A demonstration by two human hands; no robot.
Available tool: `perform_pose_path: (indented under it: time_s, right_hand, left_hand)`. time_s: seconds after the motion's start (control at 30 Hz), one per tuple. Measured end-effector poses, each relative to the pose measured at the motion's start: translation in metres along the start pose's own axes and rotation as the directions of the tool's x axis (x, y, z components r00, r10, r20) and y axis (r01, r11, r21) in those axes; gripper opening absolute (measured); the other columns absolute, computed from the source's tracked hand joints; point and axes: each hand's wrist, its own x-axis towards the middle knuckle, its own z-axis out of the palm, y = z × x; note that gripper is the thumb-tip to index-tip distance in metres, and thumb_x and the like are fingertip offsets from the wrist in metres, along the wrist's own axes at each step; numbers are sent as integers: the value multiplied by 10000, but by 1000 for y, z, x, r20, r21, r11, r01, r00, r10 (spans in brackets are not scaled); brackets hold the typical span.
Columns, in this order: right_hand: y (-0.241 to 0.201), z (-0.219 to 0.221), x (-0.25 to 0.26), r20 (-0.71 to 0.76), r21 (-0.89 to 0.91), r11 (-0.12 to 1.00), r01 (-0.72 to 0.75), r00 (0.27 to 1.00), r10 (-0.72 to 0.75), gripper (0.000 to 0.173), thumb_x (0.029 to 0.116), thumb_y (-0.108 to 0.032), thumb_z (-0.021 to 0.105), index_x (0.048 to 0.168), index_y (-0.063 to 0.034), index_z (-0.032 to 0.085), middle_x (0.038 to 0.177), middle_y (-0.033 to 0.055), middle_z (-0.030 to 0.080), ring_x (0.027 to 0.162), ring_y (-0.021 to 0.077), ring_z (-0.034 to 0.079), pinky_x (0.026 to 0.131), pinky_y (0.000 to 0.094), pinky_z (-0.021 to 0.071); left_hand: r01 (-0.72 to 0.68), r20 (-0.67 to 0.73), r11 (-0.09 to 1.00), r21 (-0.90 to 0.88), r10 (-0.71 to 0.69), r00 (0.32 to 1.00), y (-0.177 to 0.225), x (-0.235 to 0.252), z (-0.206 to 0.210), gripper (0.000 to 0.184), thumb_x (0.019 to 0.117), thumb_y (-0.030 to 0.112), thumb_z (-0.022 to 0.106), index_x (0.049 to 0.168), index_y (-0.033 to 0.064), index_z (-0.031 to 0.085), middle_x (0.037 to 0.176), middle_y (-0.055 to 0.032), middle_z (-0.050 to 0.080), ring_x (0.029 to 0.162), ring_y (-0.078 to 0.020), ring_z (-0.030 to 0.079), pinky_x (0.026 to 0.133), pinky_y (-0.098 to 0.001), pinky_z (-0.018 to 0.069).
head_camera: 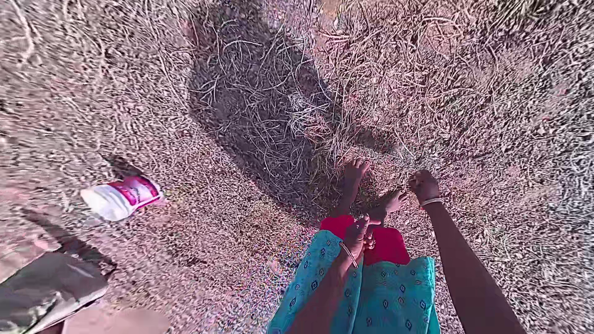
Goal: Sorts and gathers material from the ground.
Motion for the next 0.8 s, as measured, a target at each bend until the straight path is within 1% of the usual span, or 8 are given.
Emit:
perform_pose_path:
  time_s: [0.07, 0.13, 0.2, 0.33, 0.43, 0.57, 0.7, 0.8]
  right_hand:
    - [-17, 11, -59, 6, 24, 1000, -13, 1000, 13, 306, 1100, -108, 405, 1283, 101, 535, 994, 137, 619, 794, 147, 599, 726, 320, 537]
    - [-37, 23, -120, 21, 48, 997, -53, 998, 52, 246, 1100, -107, 413, 1195, 66, 561, 911, 92, 608, 742, 128, 586, 668, 304, 520]
    - [-61, 28, -182, 102, 2, 998, -68, 993, 67, 254, 1100, -109, 422, 1210, 61, 576, 910, 87, 597, 758, 139, 574, 701, 324, 518]
    - [-114, 43, -290, 351, -77, 996, -35, 935, 60, 262, 1076, -57, 403, 1206, 42, 608, 910, 82, 643, 745, 147, 626, 697, 327, 554]
    - [-146, 56, -360, 483, 8, 988, -153, 866, 130, 174, 1044, -35, 407, 1066, -58, 578, 831, 15, 636, 692, 122, 618, 628, 301, 538]
    - [-190, 69, -417, 569, -324, 945, 52, 808, 151, 282, 1063, -25, 472, 1330, 51, 522, 1133, 157, 618, 907, 188, 645, 811, 358, 555]
    - [-238, 78, -467, 621, -370, 887, 278, 784, 13, 282, 1073, -113, 519, 1290, 58, 573, 1069, 157, 649, 861, 176, 651, 786, 352, 560]
    - [-266, 87, -505, 669, -253, 918, 306, 741, -63, 242, 1052, -134, 580, 1212, 47, 590, 944, 82, 631, 775, 121, 622, 740, 305, 554]
  left_hand:
    - [-17, 41, 1000, 22, 16, 999, 8, -18, -12, 442, 1133, 220, 271, 1006, 14, 641, 614, 52, 533, 518, -48, 556, 535, -200, 523]
    - [-47, 62, 995, 83, 42, 997, 17, -46, -25, 426, 1119, 195, 294, 888, 36, 615, 597, 49, 550, 501, -42, 542, 516, -194, 497]
    - [-26, 76, 981, 190, 12, 997, 34, -90, -42, 391, 1127, 215, 330, 912, 23, 593, 659, 23, 533, 553, -80, 541, 578, -239, 509]
    - [-131, 74, 984, 119, 123, 990, 66, -184, -88, 375, 1123, 216, 305, 942, 61, 595, 692, 42, 559, 611, -79, 582, 621, -251, 538]
    - [-231, 120, 973, 10, 228, 966, 76, -259, -112, 398, 1119, 193, 226, 1012, 69, 589, 774, 31, 616, 714, -93, 641, 717, -273, 579]
    - [-386, 58, 907, -170, 400, 915, 75, -329, -119, 448, 1098, 191, 183, 960, 110, 601, 746, 47, 664, 687, -62, 657, 684, -231, 579]
    - [-395, 11, 913, -105, 398, 917, 66, -377, -118, 359, 1106, 155, 268, 968, 73, 588, 701, 45, 606, 628, -56, 610, 631, -222, 549]
    - [-388, -2, 921, -20, 388, 922, 62, -407, -118, 354, 1117, 161, 306, 947, 55, 597, 642, 57, 554, 562, -51, 561, 574, -216, 515]
